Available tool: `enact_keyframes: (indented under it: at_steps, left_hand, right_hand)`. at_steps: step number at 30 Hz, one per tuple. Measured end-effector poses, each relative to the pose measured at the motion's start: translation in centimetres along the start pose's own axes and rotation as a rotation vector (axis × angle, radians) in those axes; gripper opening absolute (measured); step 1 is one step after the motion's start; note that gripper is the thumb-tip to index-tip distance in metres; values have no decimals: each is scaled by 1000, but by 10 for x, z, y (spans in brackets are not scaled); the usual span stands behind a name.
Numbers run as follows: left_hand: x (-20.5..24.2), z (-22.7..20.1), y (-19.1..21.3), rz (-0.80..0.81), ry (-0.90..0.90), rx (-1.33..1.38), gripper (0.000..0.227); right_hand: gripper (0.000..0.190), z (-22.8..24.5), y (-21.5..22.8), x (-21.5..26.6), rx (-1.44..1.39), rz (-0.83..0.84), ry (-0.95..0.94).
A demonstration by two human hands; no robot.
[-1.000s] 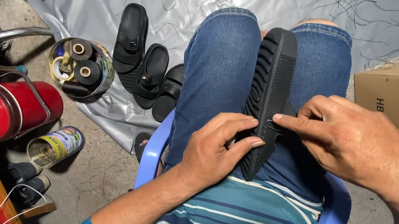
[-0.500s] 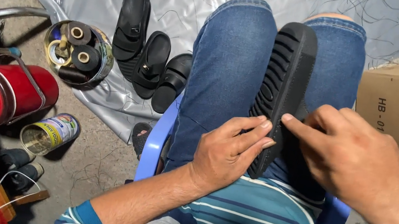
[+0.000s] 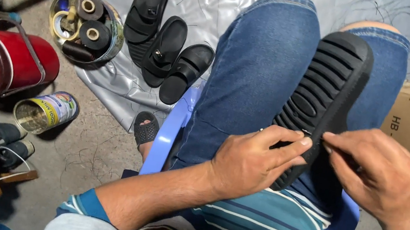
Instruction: Hand-sewing the upper part of a sandal to its rubber sole using a needle and thread.
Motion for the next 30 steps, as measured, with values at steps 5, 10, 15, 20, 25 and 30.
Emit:
enact_keyframes:
  at_steps: [5, 10, 15, 20, 25, 30]
  left_hand:
    - [-5, 44, 9, 440, 228, -199, 16]
    - [-16, 31, 13, 574, 498, 715, 11]
    - [-23, 25, -16, 574, 522, 903, 14]
    - [-38, 28, -24, 660, 332, 118, 24]
    - [-44, 15, -22, 818, 270, -19, 50]
    - [-38, 28, -24, 866, 234, -140, 50]
  right_hand:
    - [26, -11, -5, 16, 225, 66, -36]
    - [29, -16, -10, 12, 354, 145, -62]
    - [38, -20, -14, 9, 298, 203, -113]
    - [35, -18, -12, 6, 249, 170, -140]
    - [37, -29, -20, 9, 309, 325, -236]
    - [63, -74, -8, 44, 424, 614, -433]
Point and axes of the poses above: each hand's wrist, its own x-axis away from the middle knuckle, its own y-axis out of the back of the hand, z = x × y, the point moved 9 cm from there along -x, towards the middle knuckle, and after that the axes turned 5 degrees about -x, right-handed, at the moved point
